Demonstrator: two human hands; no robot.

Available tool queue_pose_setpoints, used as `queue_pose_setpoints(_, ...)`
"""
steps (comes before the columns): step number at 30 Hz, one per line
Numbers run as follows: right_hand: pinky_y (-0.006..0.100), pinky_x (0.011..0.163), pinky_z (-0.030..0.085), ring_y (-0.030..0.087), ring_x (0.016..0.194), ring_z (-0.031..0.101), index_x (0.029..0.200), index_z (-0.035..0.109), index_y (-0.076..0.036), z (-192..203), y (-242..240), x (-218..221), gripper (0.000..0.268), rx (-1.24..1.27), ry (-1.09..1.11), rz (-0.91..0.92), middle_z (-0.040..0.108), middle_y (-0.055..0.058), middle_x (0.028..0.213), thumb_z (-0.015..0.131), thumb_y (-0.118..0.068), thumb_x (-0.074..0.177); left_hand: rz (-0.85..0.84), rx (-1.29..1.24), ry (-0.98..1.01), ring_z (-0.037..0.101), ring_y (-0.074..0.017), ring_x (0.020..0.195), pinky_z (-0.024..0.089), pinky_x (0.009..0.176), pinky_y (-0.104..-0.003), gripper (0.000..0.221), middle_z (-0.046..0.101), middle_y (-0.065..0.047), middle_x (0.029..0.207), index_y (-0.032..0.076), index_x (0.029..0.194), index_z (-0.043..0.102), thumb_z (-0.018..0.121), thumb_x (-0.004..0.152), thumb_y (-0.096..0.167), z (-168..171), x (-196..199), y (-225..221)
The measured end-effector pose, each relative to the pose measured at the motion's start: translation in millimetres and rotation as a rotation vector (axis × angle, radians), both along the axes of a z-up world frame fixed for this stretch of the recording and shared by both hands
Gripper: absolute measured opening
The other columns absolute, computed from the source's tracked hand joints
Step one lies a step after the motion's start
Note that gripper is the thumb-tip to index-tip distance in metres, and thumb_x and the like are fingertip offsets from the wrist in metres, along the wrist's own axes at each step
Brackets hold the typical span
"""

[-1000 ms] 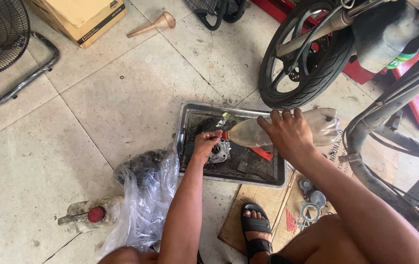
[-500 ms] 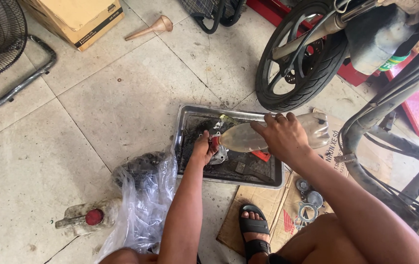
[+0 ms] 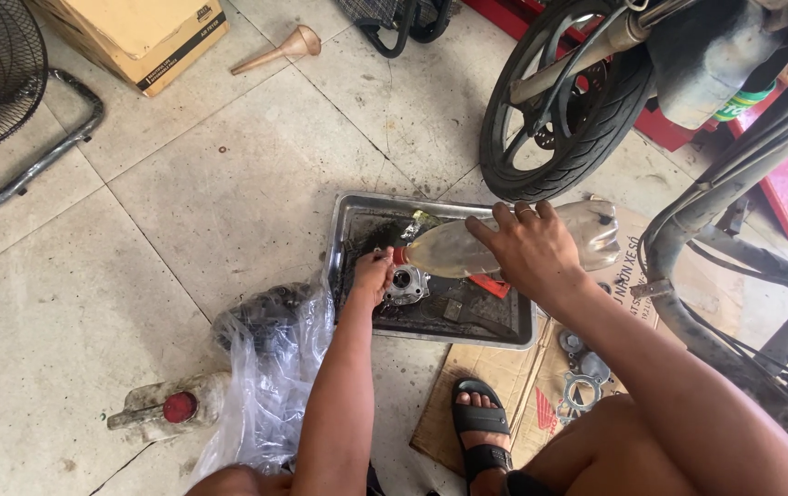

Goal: Cleaning a motorcycle engine component using a brush and cleaning fluid in a metal tray

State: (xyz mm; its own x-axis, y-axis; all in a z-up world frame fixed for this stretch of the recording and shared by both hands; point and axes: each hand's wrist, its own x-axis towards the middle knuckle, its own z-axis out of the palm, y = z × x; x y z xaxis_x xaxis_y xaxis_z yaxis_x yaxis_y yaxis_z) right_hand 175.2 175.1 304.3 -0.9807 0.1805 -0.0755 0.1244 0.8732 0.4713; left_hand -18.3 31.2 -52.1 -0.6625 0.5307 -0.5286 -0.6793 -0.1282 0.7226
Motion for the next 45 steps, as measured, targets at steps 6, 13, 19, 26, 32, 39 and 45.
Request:
queue_pose_setpoints(6,0.042,0.085,0.046,0.026,0.093,0.070,0.128,0.062,-0.034,-7,4,4,0.059,0.065,0.065,0.038,0.066,0.004,0.104,0.079,-0.017,0.073,-0.174,-0.062,0.160,0.051,-0.0138,0.040,0.040,0.033,-0.026,0.026,0.065,-0.014,0.073,0.000,0.110,0.069,0.068,0.101,0.025,-13,0,4)
queue_pose_setpoints(13,0.045,0.085,0.044,0.028,0.092,0.070,0.126,0.065,-0.033,-7,6,4,0.050,0.084,0.099,0.052,0.069,0.007,0.107,0.068,-0.012,0.082,-0.142,0.207,0.091,0.074,-0.0236,0.093,0.065,0.080,-0.032,0.047,0.072,-0.018,0.109,-0.007,0.125,0.067,0.073,0.080,-0.018,24,10,-2)
queue_pose_setpoints(19,0.044,0.086,0.045,0.027,0.094,0.071,0.124,0.064,-0.034,-4,8,5,0.044,0.090,0.090,0.046,0.070,0.006,0.107,0.066,-0.012,0.085,-0.088,0.120,0.279,0.075,-0.0287,0.100,0.062,0.080,-0.031,0.047,0.075,-0.021,0.108,-0.006,0.114,0.075,0.078,0.069,-0.020,4,7,1)
queue_pose_setpoints(26,0.042,0.085,0.046,0.025,0.091,0.072,0.122,0.065,-0.036,-7,10,4,0.044,0.104,0.127,0.064,0.069,0.003,0.102,0.067,-0.012,0.084,-0.146,0.089,0.528,0.067,-0.0242,0.117,0.056,0.093,-0.030,0.057,0.074,-0.020,0.122,0.003,0.125,0.074,0.068,0.075,-0.023,47,15,2)
queue_pose_setpoints(32,0.043,0.083,0.045,0.026,0.090,0.071,0.119,0.066,-0.032,-4,11,6,0.041,0.099,0.119,0.034,0.068,0.004,0.099,0.066,-0.010,0.084,-0.126,0.075,0.309,0.071,-0.0194,0.092,0.062,0.080,-0.026,0.045,0.071,-0.020,0.120,-0.002,0.130,0.063,0.072,0.087,-0.008,26,14,9)
queue_pose_setpoints(39,0.041,0.080,0.047,0.025,0.085,0.071,0.116,0.068,-0.034,-2,10,8,0.041,0.076,0.190,0.070,0.068,0.002,0.094,0.068,-0.012,0.082,-0.102,-0.010,0.109,0.044,-0.0106,0.044,0.037,0.037,-0.024,0.021,0.056,-0.010,0.070,0.010,0.098,0.057,0.067,0.101,0.028,56,23,7)
queue_pose_setpoints(45,0.040,0.081,0.049,0.024,0.088,0.072,0.120,0.067,-0.034,-8,16,10,0.047,0.022,0.106,0.029,0.068,0.001,0.096,0.072,-0.016,0.077,-0.080,-0.275,0.125,0.037,-0.0106,0.035,0.028,0.032,-0.028,0.041,0.042,-0.001,0.051,0.008,0.076,0.062,0.070,0.092,0.045,25,8,20)
